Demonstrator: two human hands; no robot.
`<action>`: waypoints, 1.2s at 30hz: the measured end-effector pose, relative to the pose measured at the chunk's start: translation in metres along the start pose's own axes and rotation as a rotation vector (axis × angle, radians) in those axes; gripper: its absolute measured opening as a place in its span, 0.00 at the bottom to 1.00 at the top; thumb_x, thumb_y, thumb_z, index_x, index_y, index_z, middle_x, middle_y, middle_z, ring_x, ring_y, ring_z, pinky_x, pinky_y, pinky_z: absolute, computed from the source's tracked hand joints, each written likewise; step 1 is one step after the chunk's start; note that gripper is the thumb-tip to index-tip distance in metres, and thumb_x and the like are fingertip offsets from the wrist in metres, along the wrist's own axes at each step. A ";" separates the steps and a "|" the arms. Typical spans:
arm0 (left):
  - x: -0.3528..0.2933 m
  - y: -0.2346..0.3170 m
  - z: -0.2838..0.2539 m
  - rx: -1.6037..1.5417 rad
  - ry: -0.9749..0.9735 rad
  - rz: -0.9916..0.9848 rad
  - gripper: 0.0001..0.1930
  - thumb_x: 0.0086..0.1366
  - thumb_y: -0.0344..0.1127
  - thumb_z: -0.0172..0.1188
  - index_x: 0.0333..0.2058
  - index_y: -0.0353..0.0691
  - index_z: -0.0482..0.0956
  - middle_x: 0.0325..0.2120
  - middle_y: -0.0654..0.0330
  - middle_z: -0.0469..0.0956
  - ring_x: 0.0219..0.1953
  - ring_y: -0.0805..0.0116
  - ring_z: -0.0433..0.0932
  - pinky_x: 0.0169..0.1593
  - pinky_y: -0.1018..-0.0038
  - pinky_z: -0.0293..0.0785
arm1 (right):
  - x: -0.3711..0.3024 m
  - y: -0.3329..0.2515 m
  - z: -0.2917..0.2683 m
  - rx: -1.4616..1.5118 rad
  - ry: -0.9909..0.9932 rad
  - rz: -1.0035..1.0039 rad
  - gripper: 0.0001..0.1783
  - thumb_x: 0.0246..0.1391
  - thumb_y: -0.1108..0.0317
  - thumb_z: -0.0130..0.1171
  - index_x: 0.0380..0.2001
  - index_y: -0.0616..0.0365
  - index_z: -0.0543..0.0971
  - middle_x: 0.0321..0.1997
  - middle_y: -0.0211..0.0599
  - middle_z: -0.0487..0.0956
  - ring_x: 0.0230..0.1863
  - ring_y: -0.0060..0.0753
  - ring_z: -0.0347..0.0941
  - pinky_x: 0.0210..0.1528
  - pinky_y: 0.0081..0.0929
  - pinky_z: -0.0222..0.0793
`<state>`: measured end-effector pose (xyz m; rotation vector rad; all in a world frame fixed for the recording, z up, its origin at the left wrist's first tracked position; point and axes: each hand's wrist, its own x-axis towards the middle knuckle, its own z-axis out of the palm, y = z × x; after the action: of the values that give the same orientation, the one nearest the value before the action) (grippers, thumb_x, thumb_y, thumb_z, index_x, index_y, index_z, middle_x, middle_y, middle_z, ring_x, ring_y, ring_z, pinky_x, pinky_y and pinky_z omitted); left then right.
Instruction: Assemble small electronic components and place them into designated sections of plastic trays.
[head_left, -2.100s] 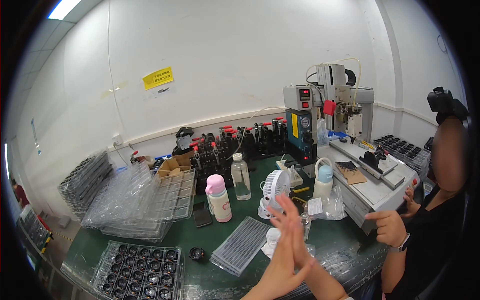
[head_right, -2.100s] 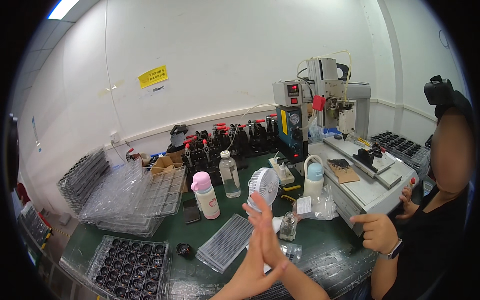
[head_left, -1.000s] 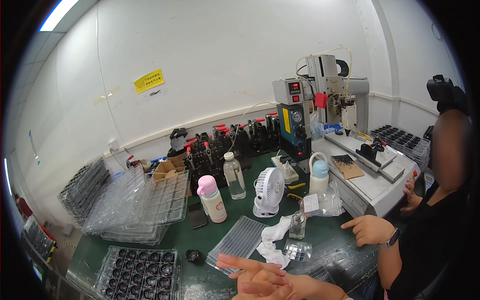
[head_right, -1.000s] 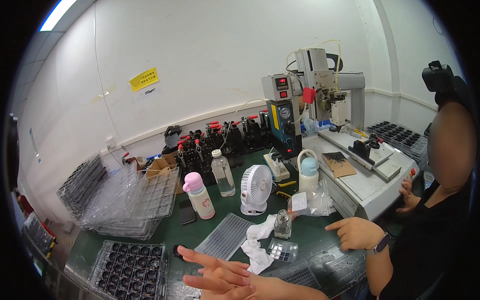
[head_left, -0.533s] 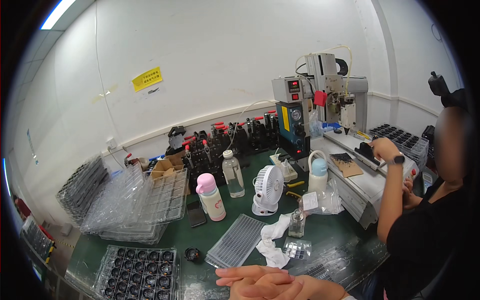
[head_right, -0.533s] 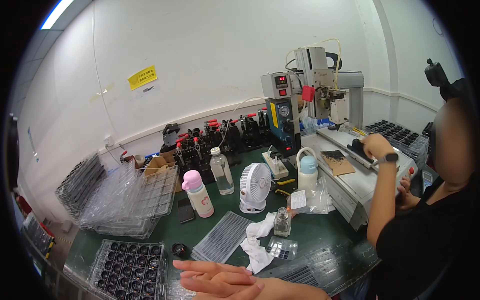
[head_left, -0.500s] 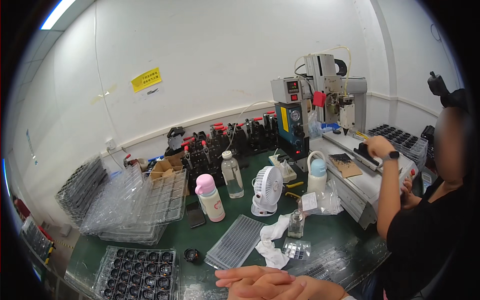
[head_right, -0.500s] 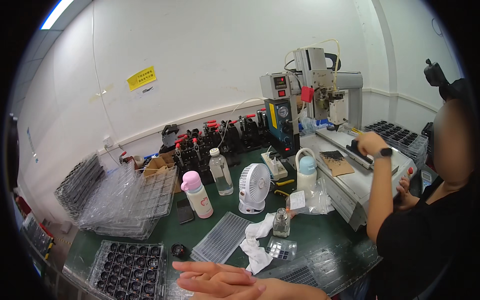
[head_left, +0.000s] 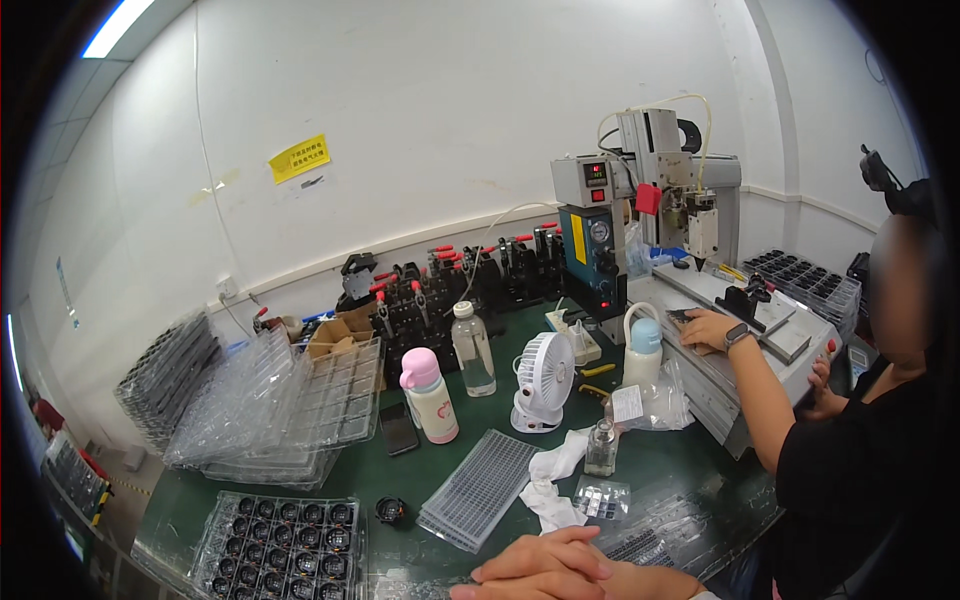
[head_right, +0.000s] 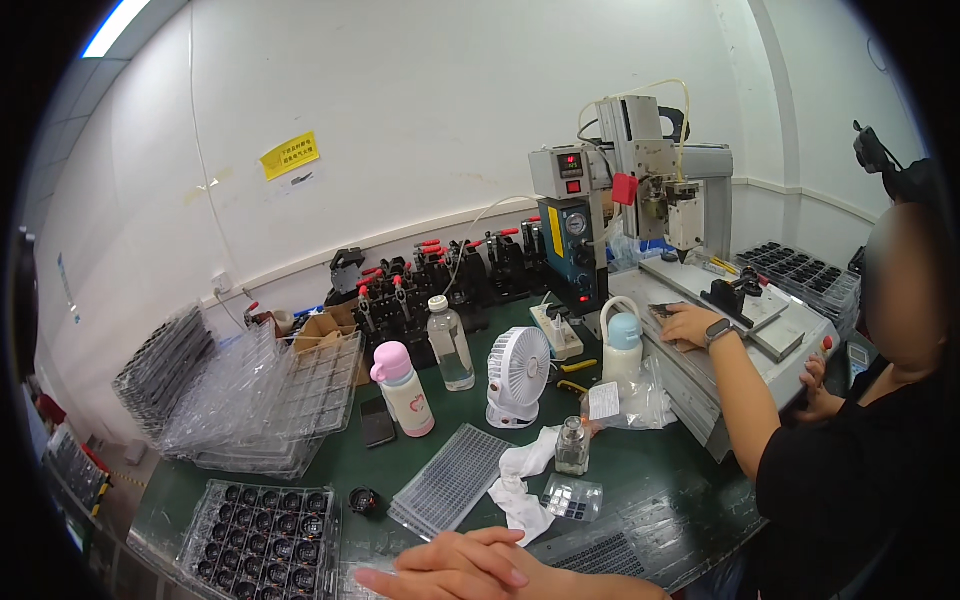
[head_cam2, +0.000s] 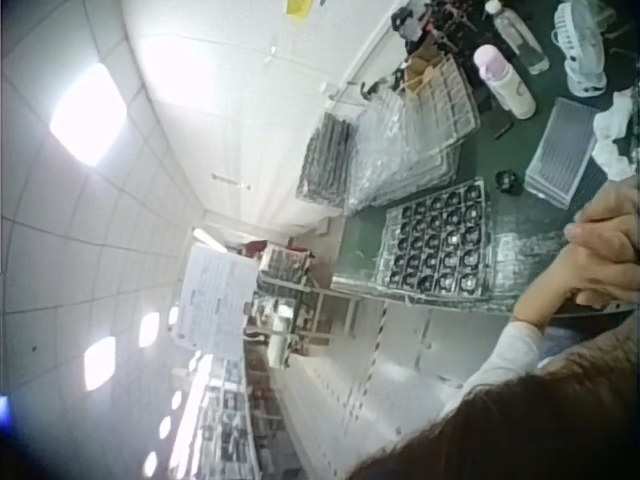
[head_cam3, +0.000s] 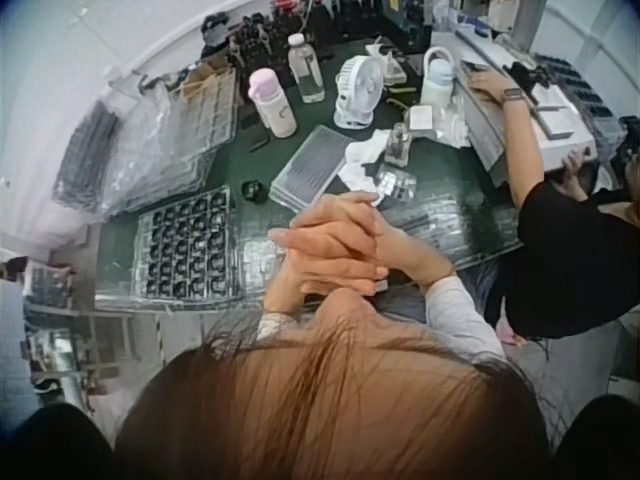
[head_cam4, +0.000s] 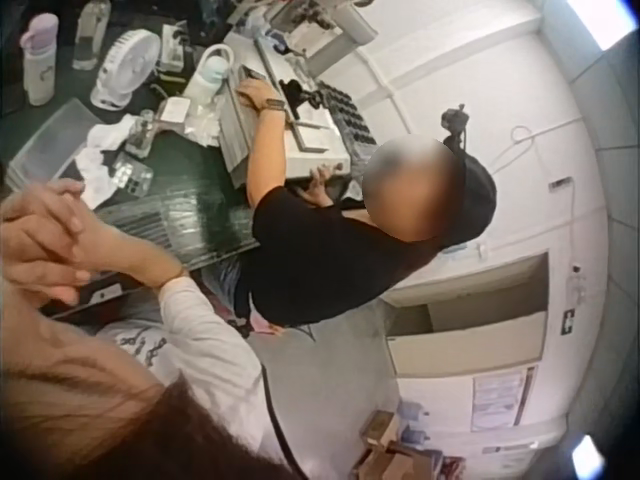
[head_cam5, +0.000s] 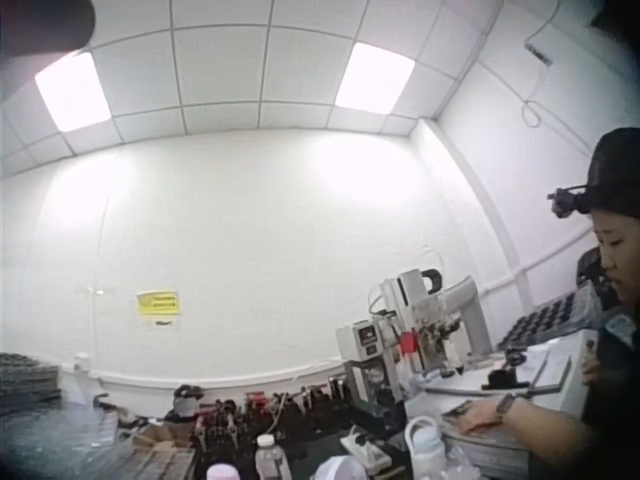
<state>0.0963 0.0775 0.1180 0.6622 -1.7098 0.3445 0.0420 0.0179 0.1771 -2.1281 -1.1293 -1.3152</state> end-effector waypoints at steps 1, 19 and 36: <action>0.003 0.000 -0.004 0.001 -0.001 0.001 0.15 0.60 0.44 0.54 0.45 0.50 0.77 0.51 0.56 0.69 0.55 0.56 0.66 0.53 0.49 0.64 | -0.001 0.000 0.002 -0.083 0.010 -0.017 0.24 0.54 0.59 0.56 0.52 0.57 0.70 0.58 0.44 0.64 0.49 0.50 0.71 0.52 0.47 0.66; 0.122 0.017 0.012 -1.354 -1.064 0.303 0.15 0.57 0.43 0.56 0.42 0.46 0.77 0.53 0.52 0.65 0.54 0.52 0.66 0.55 0.53 0.61 | -0.022 -0.011 0.010 -1.539 0.198 -0.313 0.27 0.54 0.55 0.55 0.57 0.45 0.67 0.57 0.44 0.68 0.51 0.51 0.70 0.50 0.47 0.68; 0.072 -0.021 0.064 -2.550 -0.988 0.512 0.35 0.61 0.62 0.38 0.57 0.43 0.68 0.65 0.39 0.41 0.67 0.39 0.42 0.64 0.47 0.40 | -0.011 -0.042 0.080 -2.210 0.608 0.870 0.46 0.53 0.44 0.52 0.63 0.40 0.36 0.66 0.49 0.38 0.65 0.55 0.43 0.61 0.53 0.45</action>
<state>0.0495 0.0077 0.1685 -1.6975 -1.5709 -1.8823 0.0506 0.0923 0.1259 -1.8103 2.2655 -2.4684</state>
